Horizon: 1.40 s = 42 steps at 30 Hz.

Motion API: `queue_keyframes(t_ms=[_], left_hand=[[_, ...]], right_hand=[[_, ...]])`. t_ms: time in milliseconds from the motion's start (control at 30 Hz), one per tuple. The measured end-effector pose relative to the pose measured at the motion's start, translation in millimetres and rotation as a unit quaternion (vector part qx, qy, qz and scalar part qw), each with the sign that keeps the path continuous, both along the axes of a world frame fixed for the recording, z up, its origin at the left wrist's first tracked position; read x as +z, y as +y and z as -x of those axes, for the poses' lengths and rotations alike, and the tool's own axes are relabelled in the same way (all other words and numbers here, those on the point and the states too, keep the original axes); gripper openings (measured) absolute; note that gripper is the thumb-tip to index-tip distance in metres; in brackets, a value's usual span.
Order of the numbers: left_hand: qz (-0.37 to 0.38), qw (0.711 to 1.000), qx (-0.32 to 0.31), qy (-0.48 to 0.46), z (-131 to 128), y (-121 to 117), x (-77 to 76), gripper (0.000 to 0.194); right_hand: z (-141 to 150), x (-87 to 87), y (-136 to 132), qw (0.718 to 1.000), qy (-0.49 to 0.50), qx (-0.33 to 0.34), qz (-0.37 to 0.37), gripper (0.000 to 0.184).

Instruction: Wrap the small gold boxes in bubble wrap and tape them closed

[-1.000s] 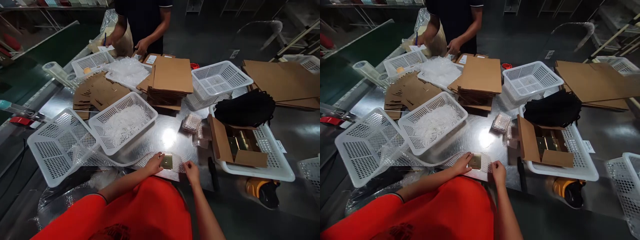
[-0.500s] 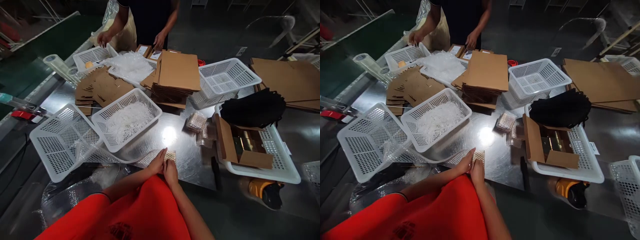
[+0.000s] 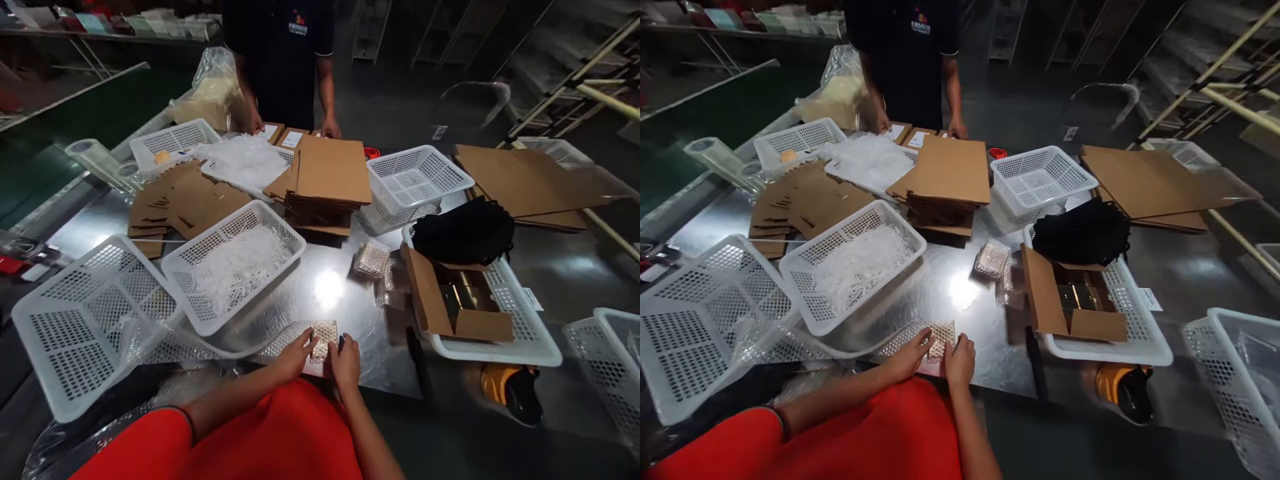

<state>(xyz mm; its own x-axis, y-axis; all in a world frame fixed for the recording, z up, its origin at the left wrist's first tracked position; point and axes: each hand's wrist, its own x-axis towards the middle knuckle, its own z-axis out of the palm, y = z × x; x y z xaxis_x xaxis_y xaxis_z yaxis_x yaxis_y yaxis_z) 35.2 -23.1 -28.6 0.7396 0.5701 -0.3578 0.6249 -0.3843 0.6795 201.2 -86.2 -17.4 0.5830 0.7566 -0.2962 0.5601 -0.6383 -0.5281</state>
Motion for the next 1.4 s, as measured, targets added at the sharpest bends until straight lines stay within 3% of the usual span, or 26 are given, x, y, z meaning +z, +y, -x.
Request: queue_keyframes(t_ms=[133,233,433,567,667,867,967,1067,1167,1233,1267,1400], left_hand=[[0.021,0.998,0.06,-0.018,-4,-17,-10.7,0.086],[0.013,0.996,0.07,-0.048,-12,-25,-18.8,0.092],[0.043,0.995,-0.014,-0.085,-74,-35,-14.7,0.106],[0.026,0.996,-0.08,0.008,-101,-34,-6.1,0.096],[-0.058,0.989,-0.108,0.088,-73,-16,-8.3,0.082],[-0.238,0.948,-0.086,0.192,54,34,-0.7,0.061],[-0.287,0.938,-0.064,0.185,77,37,9.2,0.057],[-0.253,0.954,-0.112,0.118,43,18,18.0,0.053],[-0.139,0.975,-0.166,0.047,-24,-5,23.9,0.049],[-0.06,0.985,-0.162,0.008,-66,-14,25.5,0.053],[-0.012,0.989,-0.144,-0.004,-83,-16,25.4,0.054],[0.137,0.988,0.067,-0.02,-126,-10,20.5,0.034]], right_hand=[[-4,-4.6,11,0.997,0.067,-0.04,0.02,0.031],[-11,-3.0,12,0.994,0.09,-0.057,0.007,0.024],[-74,6.9,-9,0.991,0.083,-0.101,0.015,0.016],[-120,9.8,-24,0.988,0.104,-0.1,0.045,0.014],[-145,9.3,-26,0.988,0.113,-0.087,0.066,0.013],[-176,14.0,-28,0.985,0.109,-0.059,0.12,0.017],[-174,23.1,-27,0.984,0.078,-0.049,0.152,0.022],[-151,37.4,-21,0.977,-0.005,-0.032,0.21,0.034],[-114,51.1,-14,0.964,-0.102,-0.01,0.245,0.04],[-91,55.3,-9,0.96,-0.164,0.008,0.227,0.042],[-82,55.6,-8,0.958,-0.19,0.015,0.214,0.043],[-71,49.1,-8,0.95,-0.239,0.026,0.197,0.037]])
